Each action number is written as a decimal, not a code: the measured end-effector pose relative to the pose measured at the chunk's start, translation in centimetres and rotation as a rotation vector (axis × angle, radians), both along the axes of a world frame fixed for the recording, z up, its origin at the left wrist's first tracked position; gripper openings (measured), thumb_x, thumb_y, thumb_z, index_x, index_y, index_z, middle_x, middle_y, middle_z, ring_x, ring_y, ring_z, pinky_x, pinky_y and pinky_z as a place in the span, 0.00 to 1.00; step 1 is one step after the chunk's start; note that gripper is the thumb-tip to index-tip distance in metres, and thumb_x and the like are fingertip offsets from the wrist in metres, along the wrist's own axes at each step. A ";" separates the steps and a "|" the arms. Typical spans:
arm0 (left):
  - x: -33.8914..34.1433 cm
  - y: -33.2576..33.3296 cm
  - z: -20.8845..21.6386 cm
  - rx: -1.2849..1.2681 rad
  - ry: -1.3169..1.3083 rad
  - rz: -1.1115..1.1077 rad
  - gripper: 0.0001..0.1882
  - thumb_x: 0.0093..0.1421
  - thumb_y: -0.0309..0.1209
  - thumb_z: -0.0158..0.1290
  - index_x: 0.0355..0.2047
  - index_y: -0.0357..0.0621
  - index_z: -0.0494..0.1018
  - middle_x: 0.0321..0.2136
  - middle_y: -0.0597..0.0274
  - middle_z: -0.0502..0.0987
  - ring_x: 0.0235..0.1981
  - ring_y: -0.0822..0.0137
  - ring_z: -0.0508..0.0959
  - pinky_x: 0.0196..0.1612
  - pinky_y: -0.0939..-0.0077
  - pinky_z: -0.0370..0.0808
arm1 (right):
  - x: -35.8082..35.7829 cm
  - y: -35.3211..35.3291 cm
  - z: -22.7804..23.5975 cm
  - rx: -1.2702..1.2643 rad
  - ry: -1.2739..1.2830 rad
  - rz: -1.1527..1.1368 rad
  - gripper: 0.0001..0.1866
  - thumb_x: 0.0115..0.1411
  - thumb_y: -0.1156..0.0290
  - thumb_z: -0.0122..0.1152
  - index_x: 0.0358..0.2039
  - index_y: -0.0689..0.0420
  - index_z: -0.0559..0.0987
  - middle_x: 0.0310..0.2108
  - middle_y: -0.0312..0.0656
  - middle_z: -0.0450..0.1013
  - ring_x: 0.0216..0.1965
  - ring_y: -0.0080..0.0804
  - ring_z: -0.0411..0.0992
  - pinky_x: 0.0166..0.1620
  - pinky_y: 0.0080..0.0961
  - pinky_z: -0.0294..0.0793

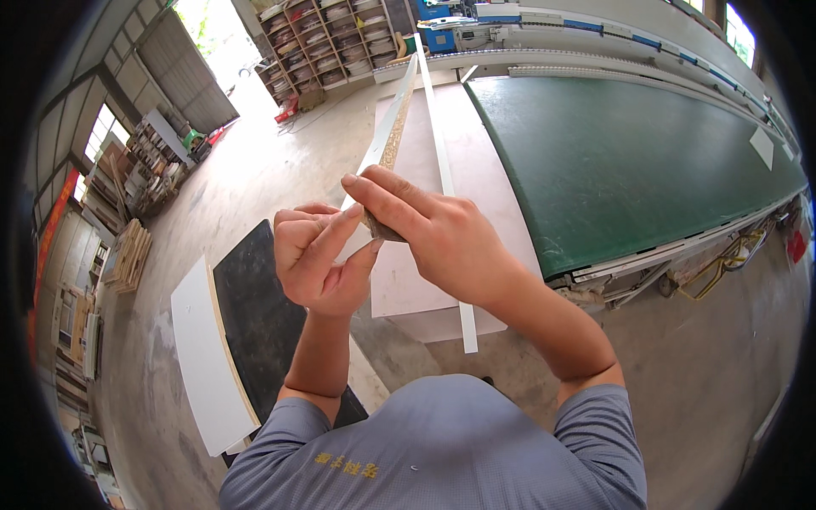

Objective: The person scrapes the edge of a white board with a tool, then peels and applies yellow adhesive tape along the length of a second white board.

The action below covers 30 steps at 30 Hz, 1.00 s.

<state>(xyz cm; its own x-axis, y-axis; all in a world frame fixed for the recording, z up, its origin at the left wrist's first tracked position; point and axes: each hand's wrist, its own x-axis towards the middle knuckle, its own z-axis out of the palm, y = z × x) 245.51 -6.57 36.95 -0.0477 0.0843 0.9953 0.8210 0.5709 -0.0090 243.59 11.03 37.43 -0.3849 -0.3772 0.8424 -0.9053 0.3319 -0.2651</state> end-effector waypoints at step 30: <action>11.1 -4.1 -53.7 0.728 -2.108 -0.339 0.46 0.65 0.17 0.56 0.78 0.66 0.52 0.38 0.60 0.82 0.33 0.71 0.80 0.38 0.72 0.80 | 2.9 4.6 -57.9 -0.117 -1.459 -0.237 0.47 0.62 0.75 0.66 0.78 0.51 0.52 0.67 0.56 0.69 0.65 0.41 0.71 0.66 0.31 0.68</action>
